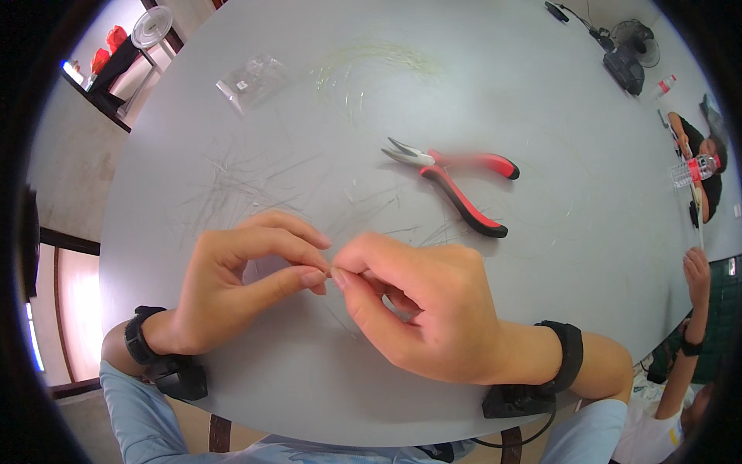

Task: The person assembles components for a fishing rig by hand and with pliers, handling small clear segments of fishing line, threading them together, and using the pliers to tighten or cut the line over a white table.

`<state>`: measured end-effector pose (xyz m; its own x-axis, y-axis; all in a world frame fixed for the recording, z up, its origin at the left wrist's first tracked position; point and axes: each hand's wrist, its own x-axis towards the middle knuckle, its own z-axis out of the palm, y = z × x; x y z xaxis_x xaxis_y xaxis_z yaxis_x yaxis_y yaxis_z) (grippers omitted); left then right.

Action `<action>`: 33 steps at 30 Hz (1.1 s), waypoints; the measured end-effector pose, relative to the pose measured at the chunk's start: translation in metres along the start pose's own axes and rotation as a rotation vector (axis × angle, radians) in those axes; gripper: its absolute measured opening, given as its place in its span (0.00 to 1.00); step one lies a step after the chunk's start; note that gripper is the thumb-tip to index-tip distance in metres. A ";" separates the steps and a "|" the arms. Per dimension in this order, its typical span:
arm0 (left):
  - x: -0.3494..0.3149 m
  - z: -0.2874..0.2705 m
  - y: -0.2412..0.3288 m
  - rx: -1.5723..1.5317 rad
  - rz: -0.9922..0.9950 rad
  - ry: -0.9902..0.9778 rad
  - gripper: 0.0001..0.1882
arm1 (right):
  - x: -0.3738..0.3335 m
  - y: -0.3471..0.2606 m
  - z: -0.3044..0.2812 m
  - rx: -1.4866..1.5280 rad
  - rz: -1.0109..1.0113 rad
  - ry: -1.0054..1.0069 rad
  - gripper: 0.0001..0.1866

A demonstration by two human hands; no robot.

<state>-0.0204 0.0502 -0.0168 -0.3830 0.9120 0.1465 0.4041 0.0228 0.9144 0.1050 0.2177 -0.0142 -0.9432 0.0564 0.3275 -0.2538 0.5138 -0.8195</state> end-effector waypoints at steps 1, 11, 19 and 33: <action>0.000 0.001 0.001 -0.045 -0.043 0.001 0.05 | 0.000 -0.001 0.000 -0.007 0.005 -0.003 0.05; 0.000 -0.001 0.011 -0.321 -0.288 0.030 0.05 | 0.002 0.007 0.005 -0.077 -0.091 0.126 0.05; 0.000 -0.001 0.010 -0.299 -0.263 0.015 0.05 | -0.001 -0.001 0.006 -0.070 -0.043 0.086 0.06; -0.001 -0.002 0.008 -0.312 -0.267 0.025 0.04 | -0.001 -0.001 0.007 -0.077 -0.042 0.074 0.06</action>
<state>-0.0179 0.0486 -0.0088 -0.4619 0.8806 -0.1059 0.0177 0.1286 0.9915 0.1049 0.2113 -0.0169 -0.9127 0.0950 0.3975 -0.2732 0.5815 -0.7663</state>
